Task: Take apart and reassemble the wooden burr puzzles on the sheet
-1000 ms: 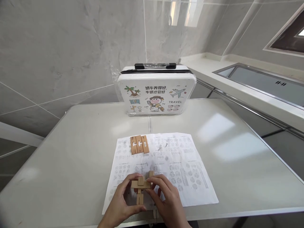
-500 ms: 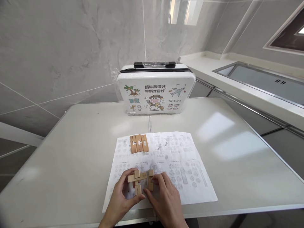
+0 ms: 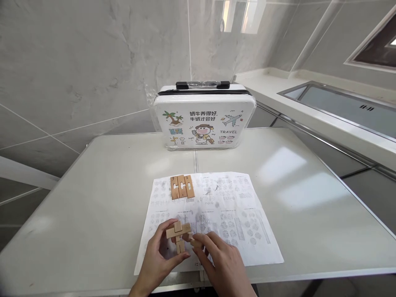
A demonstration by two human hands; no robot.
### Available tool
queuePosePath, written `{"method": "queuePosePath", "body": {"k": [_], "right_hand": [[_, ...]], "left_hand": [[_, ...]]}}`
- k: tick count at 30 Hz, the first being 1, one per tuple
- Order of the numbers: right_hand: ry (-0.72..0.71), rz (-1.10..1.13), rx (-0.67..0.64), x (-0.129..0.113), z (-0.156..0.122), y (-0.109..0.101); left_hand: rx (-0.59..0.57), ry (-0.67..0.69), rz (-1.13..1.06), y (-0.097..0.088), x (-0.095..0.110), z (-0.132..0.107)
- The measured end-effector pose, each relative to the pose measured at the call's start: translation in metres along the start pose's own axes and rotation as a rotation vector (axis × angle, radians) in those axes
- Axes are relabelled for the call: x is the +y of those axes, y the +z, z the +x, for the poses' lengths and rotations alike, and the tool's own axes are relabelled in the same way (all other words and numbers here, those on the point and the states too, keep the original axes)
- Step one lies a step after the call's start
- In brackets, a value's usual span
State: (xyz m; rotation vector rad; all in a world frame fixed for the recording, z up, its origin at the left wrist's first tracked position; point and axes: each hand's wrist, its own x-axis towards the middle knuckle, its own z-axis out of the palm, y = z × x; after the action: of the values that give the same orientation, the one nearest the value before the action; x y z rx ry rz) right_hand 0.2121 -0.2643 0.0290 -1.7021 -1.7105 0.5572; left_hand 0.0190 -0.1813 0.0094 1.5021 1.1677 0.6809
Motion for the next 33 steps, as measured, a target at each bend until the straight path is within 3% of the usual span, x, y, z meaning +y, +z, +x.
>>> {"method": "queuePosePath", "body": {"k": [6,11,19,26,33], "right_hand": [[0.004,-0.011,0.038,-0.002,0.0,0.004],[-0.008,0.001,0.055,-0.003,-0.002,0.005],[-0.015,0.014,0.036,-0.004,-0.003,0.004],[-0.016,0.065,-0.016,-0.006,-0.006,0.006],[0.047,0.226,-0.007,-0.005,-0.005,0.004]], "left_hand": [[-0.122,0.057,0.135,-0.002,-0.005,-0.003],[-0.157,0.11,0.189,-0.002,-0.01,-0.004],[-0.209,0.309,0.152,-0.002,-0.002,-0.001],[-0.216,0.275,0.216,0.0,0.005,-0.002],[-0.188,0.147,0.155,-0.002,-0.002,-0.003]]}}
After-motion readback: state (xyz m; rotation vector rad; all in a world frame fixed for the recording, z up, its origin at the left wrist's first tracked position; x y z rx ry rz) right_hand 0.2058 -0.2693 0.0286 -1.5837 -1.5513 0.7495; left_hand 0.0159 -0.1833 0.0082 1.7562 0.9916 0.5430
